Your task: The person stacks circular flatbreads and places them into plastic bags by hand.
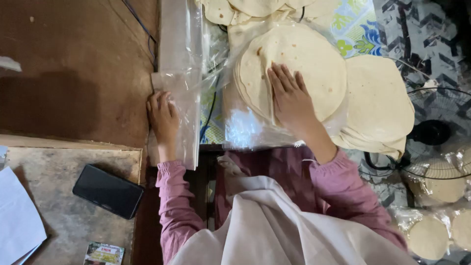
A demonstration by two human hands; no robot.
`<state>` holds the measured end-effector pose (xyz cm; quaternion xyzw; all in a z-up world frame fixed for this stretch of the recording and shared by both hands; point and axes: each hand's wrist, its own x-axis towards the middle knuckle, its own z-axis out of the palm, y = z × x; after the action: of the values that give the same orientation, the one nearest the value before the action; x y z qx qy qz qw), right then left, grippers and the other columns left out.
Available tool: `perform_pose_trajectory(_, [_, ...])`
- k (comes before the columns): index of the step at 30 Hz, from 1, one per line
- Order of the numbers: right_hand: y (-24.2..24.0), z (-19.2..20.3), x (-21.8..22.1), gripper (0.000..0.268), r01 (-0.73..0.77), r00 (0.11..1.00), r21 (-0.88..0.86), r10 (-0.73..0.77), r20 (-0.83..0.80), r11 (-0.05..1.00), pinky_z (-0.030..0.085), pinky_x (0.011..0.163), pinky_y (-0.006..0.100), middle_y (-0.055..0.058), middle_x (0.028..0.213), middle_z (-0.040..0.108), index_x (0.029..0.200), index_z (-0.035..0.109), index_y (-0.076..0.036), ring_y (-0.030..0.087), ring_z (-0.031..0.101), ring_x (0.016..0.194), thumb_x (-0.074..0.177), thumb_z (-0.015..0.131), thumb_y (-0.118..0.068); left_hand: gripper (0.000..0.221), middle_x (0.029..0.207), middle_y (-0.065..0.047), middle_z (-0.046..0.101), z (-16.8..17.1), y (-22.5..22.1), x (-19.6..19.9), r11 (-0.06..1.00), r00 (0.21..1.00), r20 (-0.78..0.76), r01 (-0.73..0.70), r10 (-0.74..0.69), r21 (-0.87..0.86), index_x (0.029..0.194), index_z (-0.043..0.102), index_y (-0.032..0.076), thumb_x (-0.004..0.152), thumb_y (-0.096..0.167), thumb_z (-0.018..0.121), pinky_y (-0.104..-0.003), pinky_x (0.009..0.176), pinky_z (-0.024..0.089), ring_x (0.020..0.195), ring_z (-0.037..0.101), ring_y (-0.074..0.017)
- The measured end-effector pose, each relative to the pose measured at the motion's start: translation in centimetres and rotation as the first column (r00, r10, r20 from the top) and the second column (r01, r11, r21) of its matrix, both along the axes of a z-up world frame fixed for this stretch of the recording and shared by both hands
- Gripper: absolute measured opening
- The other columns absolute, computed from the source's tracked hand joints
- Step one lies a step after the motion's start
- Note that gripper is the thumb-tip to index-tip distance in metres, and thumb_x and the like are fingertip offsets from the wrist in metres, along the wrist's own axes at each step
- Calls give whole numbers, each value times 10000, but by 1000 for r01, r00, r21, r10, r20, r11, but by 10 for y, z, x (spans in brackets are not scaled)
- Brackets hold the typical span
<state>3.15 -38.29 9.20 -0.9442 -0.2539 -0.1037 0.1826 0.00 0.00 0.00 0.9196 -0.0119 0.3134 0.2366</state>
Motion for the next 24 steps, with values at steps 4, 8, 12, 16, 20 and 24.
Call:
perform_pose_trajectory(4, [5,51,-3,563,8,953,-28,-16,-303,1000,151,1249,594,143,1656,306,1613,346,-186,354,211,1557,1074,354,-349,286,1296,-209,581,8,-3,-3,998,999,-6,44,-44,-36,1246,628,5,964,15,586,-509,1044,422,1209,527,-415])
perform_pose_trajectory(8, [11,41,-2,592,23,999,-173,-31,-45,985,113,1147,695,150,1650,315,1578,344,-159,377,206,1515,1056,380,-435,281,1294,-207,577,13,-7,-6,998,999,-33,38,-39,-43,1245,627,7,965,4,608,-506,1049,421,1222,525,-413])
perform_pose_trajectory(12, [9,50,10,617,4,995,-218,-26,-96,976,131,1170,673,147,1633,337,1544,461,-151,371,193,1517,977,529,-384,289,1289,-200,579,12,-5,-4,999,999,-20,37,-38,-23,1236,628,12,947,-1,615,-508,1065,421,1236,526,-410])
perform_pose_trajectory(16, [24,27,17,474,21,989,-244,16,149,969,244,1225,571,127,1617,484,1416,612,-132,313,341,1543,969,649,-283,298,1288,-201,585,10,-4,-3,1000,1000,-21,15,-16,-24,1232,636,14,935,11,612,-507,1055,424,1224,528,-411])
perform_pose_trajectory(20, [46,56,1,514,-8,998,-233,23,61,973,389,1081,492,118,1271,598,1176,641,-55,300,512,1322,848,767,-430,263,1280,-199,586,12,-4,-2,999,999,-6,33,-33,-35,1226,634,12,967,30,598,-500,1049,429,1215,533,-404])
perform_pose_trajectory(24, [47,67,-13,843,-83,996,-178,77,-39,980,358,1082,543,183,1358,532,1437,532,-84,378,457,1334,770,729,-561,263,1279,-196,588,9,-3,-2,1000,1000,10,29,-29,-6,1223,637,17,962,27,602,-500,1047,428,1229,534,-405])
